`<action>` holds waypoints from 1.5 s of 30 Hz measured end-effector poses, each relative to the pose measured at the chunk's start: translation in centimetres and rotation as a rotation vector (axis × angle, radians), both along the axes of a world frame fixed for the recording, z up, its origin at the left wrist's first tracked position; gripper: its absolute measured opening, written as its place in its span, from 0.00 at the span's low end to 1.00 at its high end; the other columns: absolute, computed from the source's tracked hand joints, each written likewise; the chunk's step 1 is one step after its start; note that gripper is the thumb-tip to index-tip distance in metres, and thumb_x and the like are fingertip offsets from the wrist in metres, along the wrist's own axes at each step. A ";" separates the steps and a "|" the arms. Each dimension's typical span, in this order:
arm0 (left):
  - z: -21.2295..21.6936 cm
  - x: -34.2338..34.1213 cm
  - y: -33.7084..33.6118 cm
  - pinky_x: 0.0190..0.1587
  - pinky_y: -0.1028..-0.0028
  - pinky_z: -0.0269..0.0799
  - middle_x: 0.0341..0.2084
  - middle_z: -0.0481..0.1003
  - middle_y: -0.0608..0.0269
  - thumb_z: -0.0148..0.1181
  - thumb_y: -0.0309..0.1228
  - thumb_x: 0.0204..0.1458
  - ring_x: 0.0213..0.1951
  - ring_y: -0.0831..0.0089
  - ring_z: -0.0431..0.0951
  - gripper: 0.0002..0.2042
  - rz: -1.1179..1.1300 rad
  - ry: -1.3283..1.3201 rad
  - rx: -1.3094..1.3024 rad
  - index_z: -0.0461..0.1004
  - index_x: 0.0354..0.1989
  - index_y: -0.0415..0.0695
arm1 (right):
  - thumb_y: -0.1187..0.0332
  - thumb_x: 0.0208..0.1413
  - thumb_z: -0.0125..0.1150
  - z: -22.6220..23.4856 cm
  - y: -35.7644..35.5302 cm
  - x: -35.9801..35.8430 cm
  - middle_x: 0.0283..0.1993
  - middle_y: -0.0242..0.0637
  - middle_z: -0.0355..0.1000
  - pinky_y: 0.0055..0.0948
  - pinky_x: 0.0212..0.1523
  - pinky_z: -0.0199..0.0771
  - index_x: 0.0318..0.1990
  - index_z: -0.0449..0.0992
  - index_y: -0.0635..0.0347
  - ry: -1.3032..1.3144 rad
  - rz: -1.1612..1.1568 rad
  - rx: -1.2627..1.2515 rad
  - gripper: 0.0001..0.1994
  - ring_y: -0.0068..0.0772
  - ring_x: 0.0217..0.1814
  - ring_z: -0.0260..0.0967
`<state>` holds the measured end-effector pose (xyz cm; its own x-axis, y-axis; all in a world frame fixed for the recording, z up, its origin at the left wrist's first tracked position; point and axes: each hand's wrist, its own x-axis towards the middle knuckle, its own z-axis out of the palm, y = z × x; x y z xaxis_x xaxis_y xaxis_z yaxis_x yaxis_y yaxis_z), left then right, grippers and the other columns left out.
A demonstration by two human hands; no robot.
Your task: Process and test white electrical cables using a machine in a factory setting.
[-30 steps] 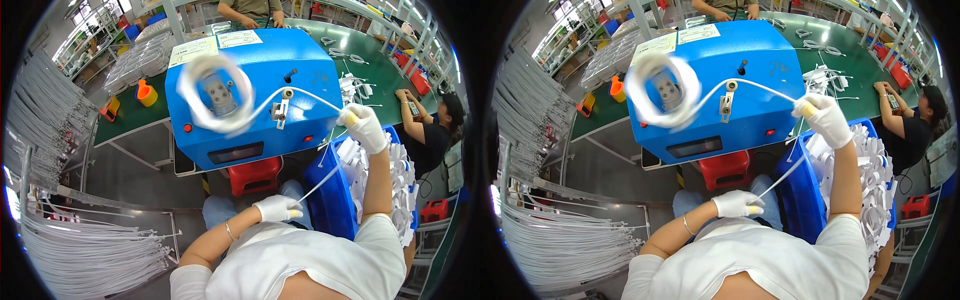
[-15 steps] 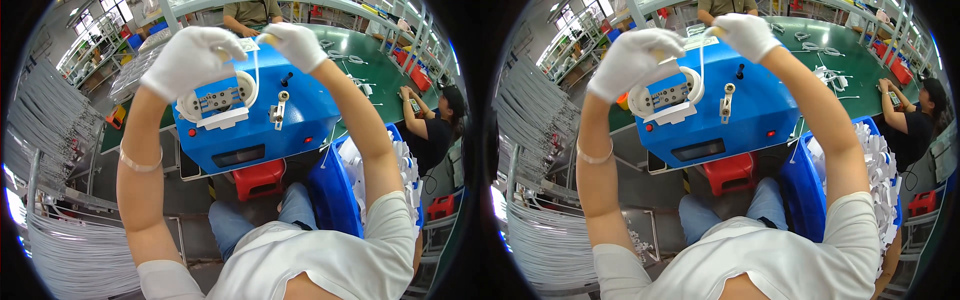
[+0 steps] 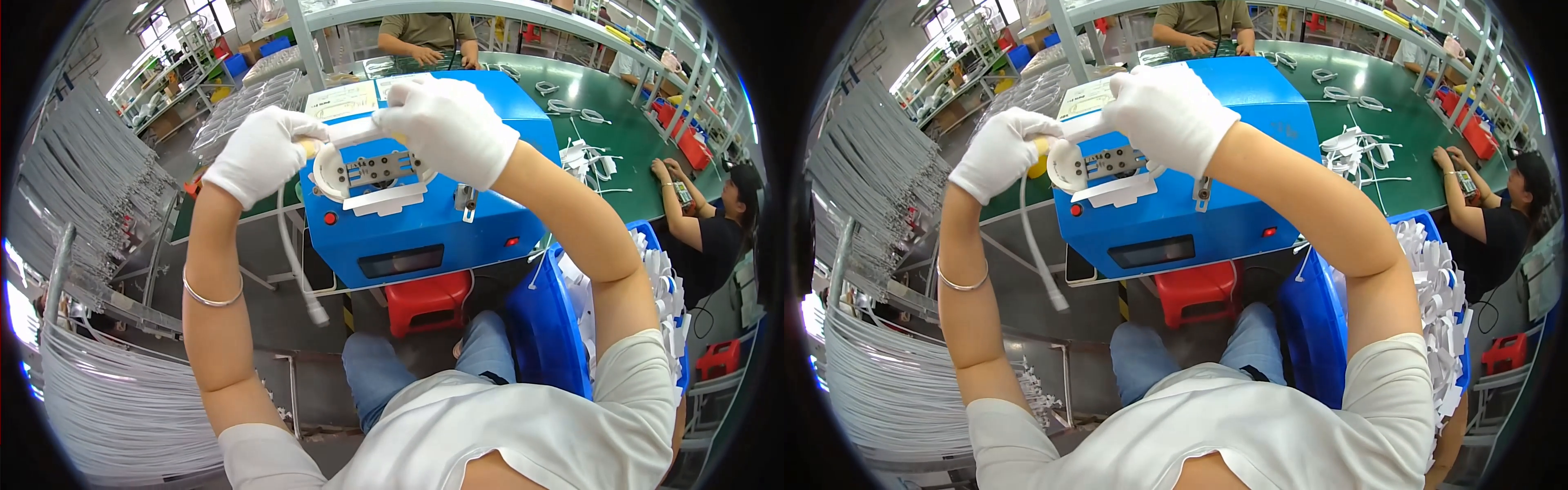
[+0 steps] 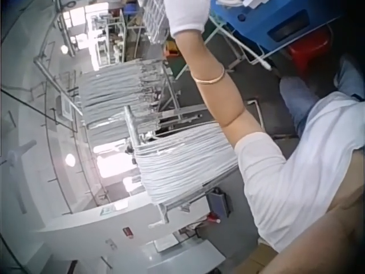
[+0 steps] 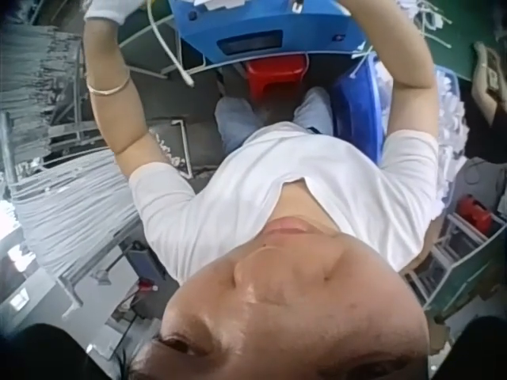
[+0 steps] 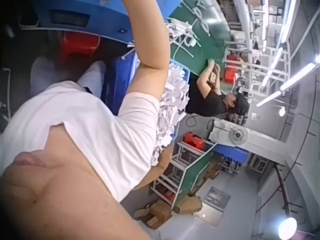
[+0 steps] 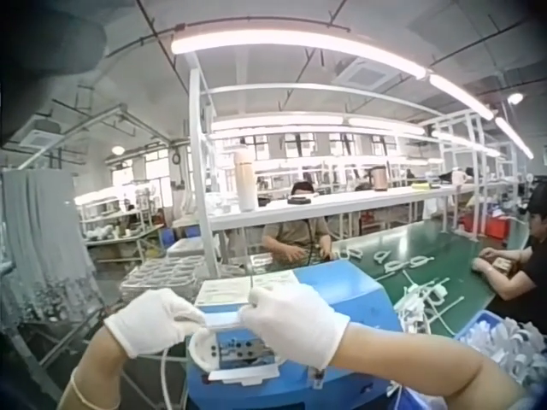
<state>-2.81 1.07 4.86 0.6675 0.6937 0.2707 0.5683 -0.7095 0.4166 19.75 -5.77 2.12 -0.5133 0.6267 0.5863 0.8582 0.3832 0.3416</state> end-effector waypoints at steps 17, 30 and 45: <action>-4.5 2.7 -1.1 0.37 0.66 0.73 0.30 0.75 0.56 0.63 0.31 0.43 0.34 0.58 0.77 0.06 0.065 -0.215 0.399 0.80 0.29 0.44 | 0.65 0.59 0.54 -0.1 3.1 -0.7 0.33 0.37 0.75 0.27 0.38 0.75 0.41 0.78 0.62 1.110 0.071 -0.747 0.11 0.28 0.34 0.72; -4.7 3.1 -0.7 0.47 0.66 0.71 0.40 0.76 0.51 0.63 0.27 0.47 0.42 0.59 0.77 0.15 0.195 -0.221 0.235 0.70 0.44 0.38 | 0.74 0.46 0.61 -0.7 2.1 -1.0 0.30 0.37 0.71 0.30 0.32 0.72 0.31 0.76 0.58 0.214 0.179 -0.078 0.04 0.39 0.31 0.70; -5.3 2.7 -0.4 0.35 0.75 0.72 0.26 0.78 0.57 0.59 0.20 0.46 0.29 0.72 0.78 0.06 0.005 -0.395 0.116 0.72 0.33 0.39 | 0.67 0.50 0.64 1.5 3.2 -0.8 0.27 0.36 0.71 0.29 0.32 0.72 0.35 0.74 0.60 0.774 0.070 -0.817 0.08 0.29 0.28 0.70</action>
<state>-0.13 0.68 -0.47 0.4933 0.6465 0.5819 0.3842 -0.7621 0.5211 18.90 -2.56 3.60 -0.2385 0.9526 0.1889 0.6980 0.3034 -0.6486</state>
